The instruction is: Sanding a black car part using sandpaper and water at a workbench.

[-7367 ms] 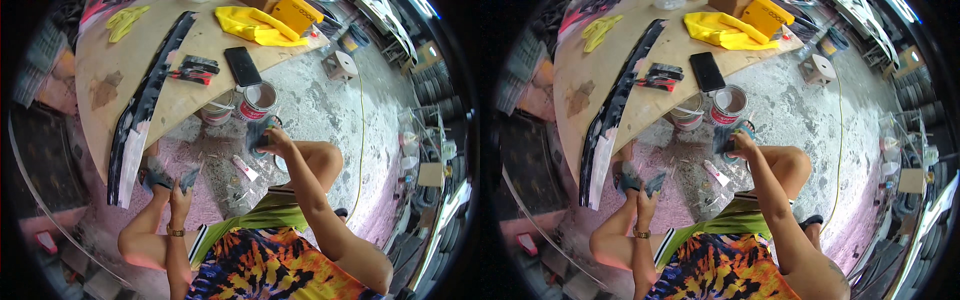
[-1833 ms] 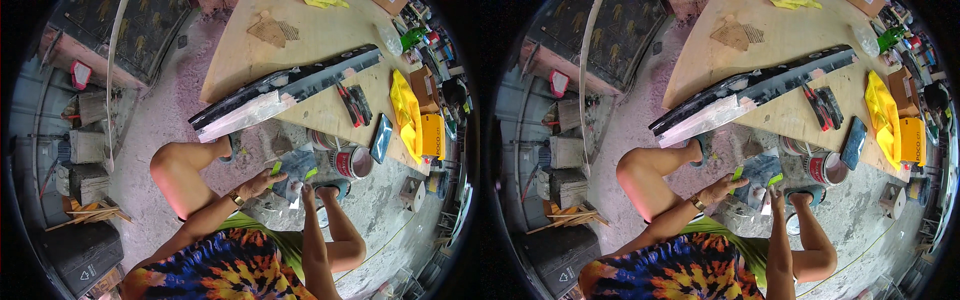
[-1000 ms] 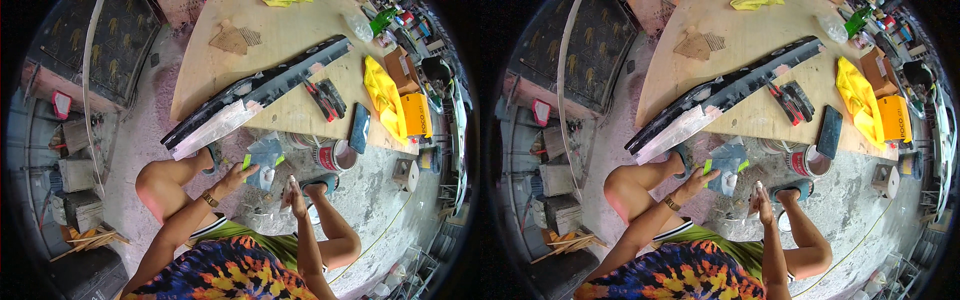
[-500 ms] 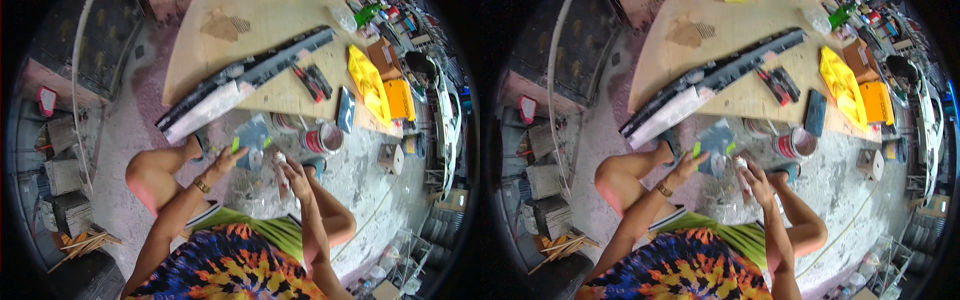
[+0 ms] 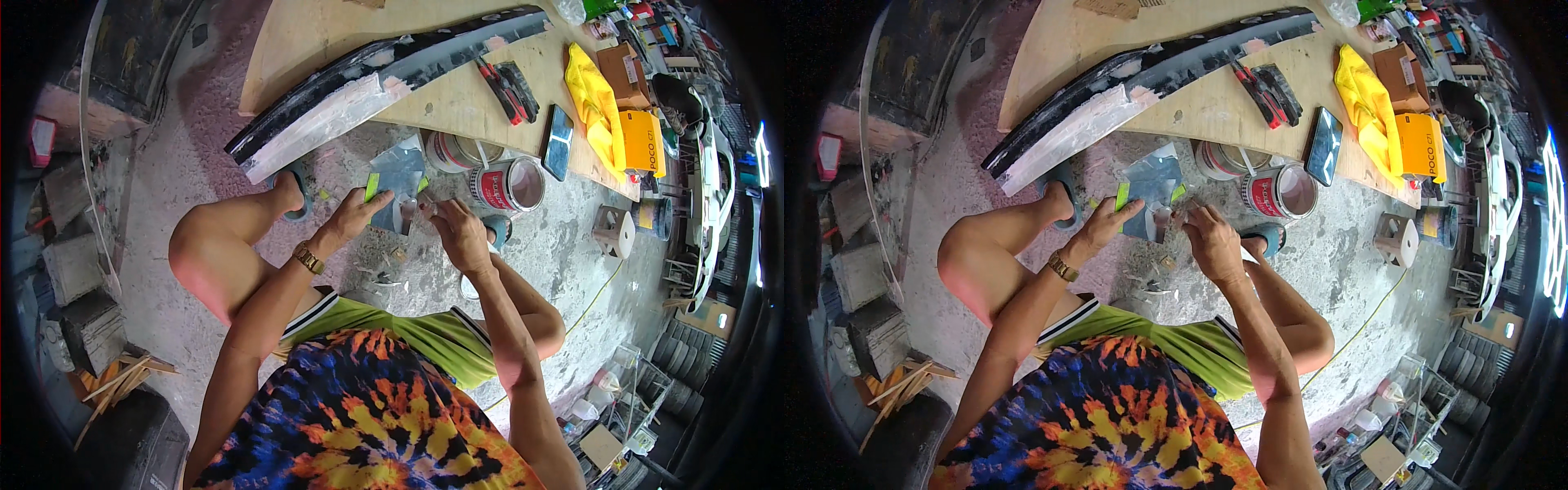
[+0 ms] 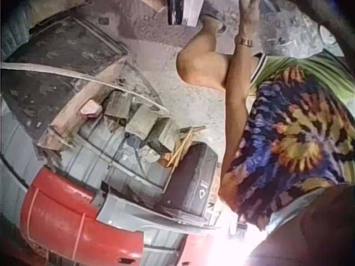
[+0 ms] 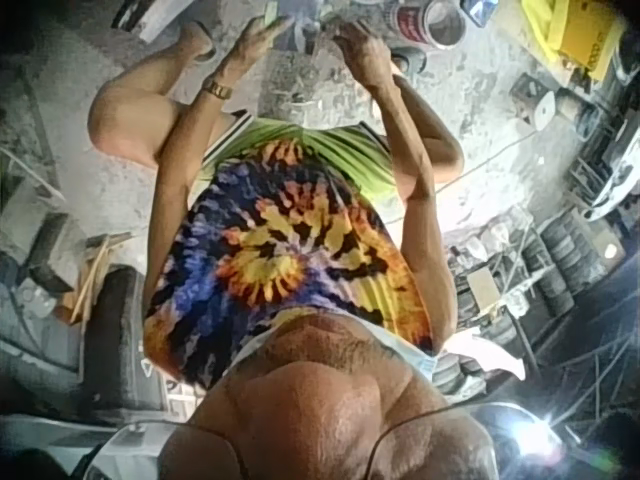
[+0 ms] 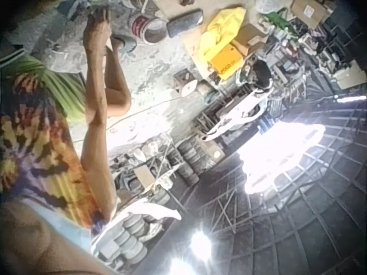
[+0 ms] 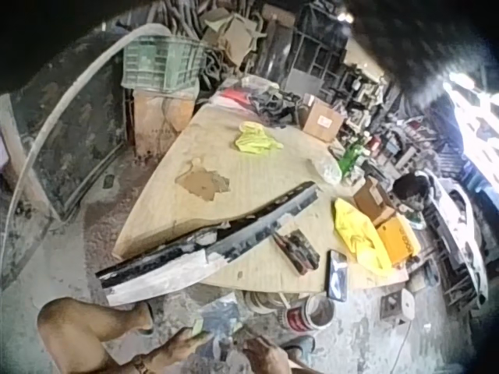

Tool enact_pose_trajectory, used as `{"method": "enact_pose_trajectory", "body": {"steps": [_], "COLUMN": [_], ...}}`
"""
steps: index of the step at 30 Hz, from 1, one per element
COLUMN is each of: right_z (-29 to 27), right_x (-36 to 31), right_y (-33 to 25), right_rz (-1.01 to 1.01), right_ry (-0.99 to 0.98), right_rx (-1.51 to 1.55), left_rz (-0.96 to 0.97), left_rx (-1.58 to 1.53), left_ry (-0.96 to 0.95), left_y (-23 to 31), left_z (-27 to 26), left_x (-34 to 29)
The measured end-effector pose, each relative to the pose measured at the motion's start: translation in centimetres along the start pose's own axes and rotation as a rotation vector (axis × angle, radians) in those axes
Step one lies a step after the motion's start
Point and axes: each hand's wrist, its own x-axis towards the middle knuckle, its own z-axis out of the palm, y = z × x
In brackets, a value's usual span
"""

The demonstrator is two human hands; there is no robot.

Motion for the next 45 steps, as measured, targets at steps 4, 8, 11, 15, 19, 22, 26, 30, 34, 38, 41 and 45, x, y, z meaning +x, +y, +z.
{"method": "enact_pose_trajectory", "body": {"steps": [4, 8, 11, 15, 19, 22, 26, 30, 34, 38, 41, 45], "right_z": [-0.6, -1.1, -1.6, -1.6, -1.4, -0.9, 0.0, 0.6, 0.5, 3.6, 4.3, 12.6], "right_x": [0.6, 1.4, 1.9, 2.6, 3.0, 3.1, 3.1, 3.1, 2.4, 2.3, -0.3, -5.5], "right_y": [0.2, -0.6, 0.5, 0.1, 0.1, 0.6, 0.7, 0.6, 1.8, 2.5, 5.7, 18.4], "right_rz": [0.011, -0.026, -0.071, -0.18, -0.194, -0.188, -0.228, -0.225, -0.155, -0.083, 0.045, 0.125], "right_ry": [0.003, -0.044, -0.072, -0.066, -0.075, -0.145, -0.167, -0.21, -0.211, -0.215, -0.177, -0.228], "right_rx": [-0.055, -0.083, -0.168, -0.252, -0.327, -0.407, -0.507, -0.598, -0.624, -0.373, -0.134, -0.092], "left_rz": [-0.097, 0.106, -0.088, -0.091, -0.111, -0.165, -0.057, -0.054, -0.04, -0.26, -0.223, -0.208], "left_rx": [-0.056, 0.053, -0.008, -0.082, -0.094, -0.068, -0.074, -0.098, -0.069, -0.001, -0.068, -0.248], "left_ry": [-0.039, 0.044, -0.059, -0.054, -0.082, -0.101, -0.099, -0.076, -0.099, -0.002, 0.002, -0.09], "left_y": [2.8, 2.6, 3.7, 3.4, 4.2, 3.9, 2.4, 1.3, 3.4, 0.6, 1.0, -0.3], "left_z": [0.3, 0.5, 0.6, 1.0, 0.9, 0.8, 1.0, 1.4, 2.1, 0.1, 0.2, 1.0], "left_x": [-0.5, -0.9, -0.6, -0.7, -0.8, -0.8, -0.7, -0.5, -0.2, -1.4, -0.8, 0.8]}}
